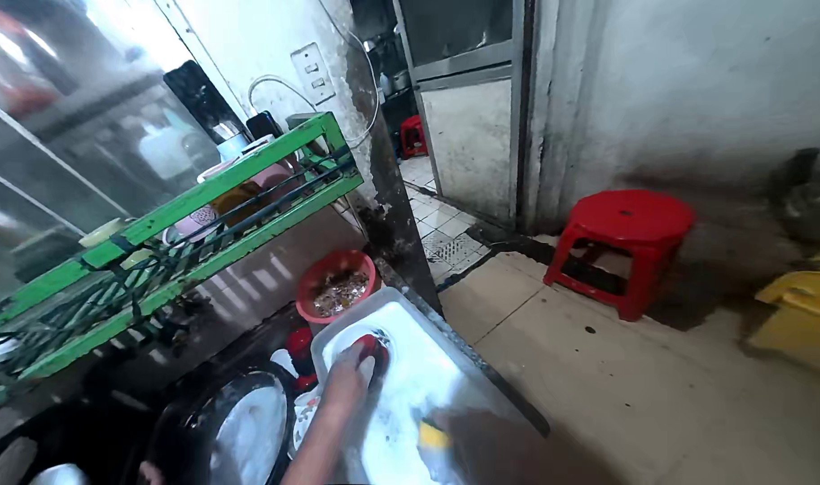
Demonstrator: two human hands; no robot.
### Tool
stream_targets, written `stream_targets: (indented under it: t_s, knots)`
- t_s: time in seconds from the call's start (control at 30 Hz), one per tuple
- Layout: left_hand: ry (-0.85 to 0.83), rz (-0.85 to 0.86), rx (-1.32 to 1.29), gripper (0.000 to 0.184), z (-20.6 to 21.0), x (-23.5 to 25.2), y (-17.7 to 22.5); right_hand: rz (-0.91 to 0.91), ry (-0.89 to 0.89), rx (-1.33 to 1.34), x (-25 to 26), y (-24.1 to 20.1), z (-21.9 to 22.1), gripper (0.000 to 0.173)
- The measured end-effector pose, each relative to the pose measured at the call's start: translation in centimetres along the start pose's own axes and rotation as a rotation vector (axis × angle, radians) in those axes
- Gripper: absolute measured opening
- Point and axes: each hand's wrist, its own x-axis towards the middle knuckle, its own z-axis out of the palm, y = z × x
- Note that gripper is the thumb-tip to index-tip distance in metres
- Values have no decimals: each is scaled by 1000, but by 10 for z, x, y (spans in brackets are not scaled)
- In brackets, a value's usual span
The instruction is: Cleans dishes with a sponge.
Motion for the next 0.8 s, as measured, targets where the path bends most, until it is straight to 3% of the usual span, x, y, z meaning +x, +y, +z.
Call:
stream_targets:
  t_s: [0.13, 0.27, 0.4, 0.57, 0.63, 0.73, 0.8]
  knots:
    - [-145, -70, 316, 42, 23, 29, -14, 39, -120, -51, -4, -6, -8, 67]
    - [-169, -22, 364, 38, 26, 12, -9, 136, -81, -55, 1, -10, -9, 63]
    - [-174, -47, 47, 46, 24, 3, -15, 233, 76, 60, 14, -6, -7, 67]
    - [-33, -109, -696, 27, 8, -17, -22, 180, 344, 320, 9, -7, -20, 72]
    - [0, -102, -842, 25, 10, -32, -18, 171, 533, 527, 5, -14, -22, 77]
    - [-4, 7, -985, 33, 25, -64, 3, -23, 807, 769, 5, -45, -8, 83]
    - [55, 118, -1036, 31, 40, -82, 13, -162, 771, 690, 9, -69, -2, 85]
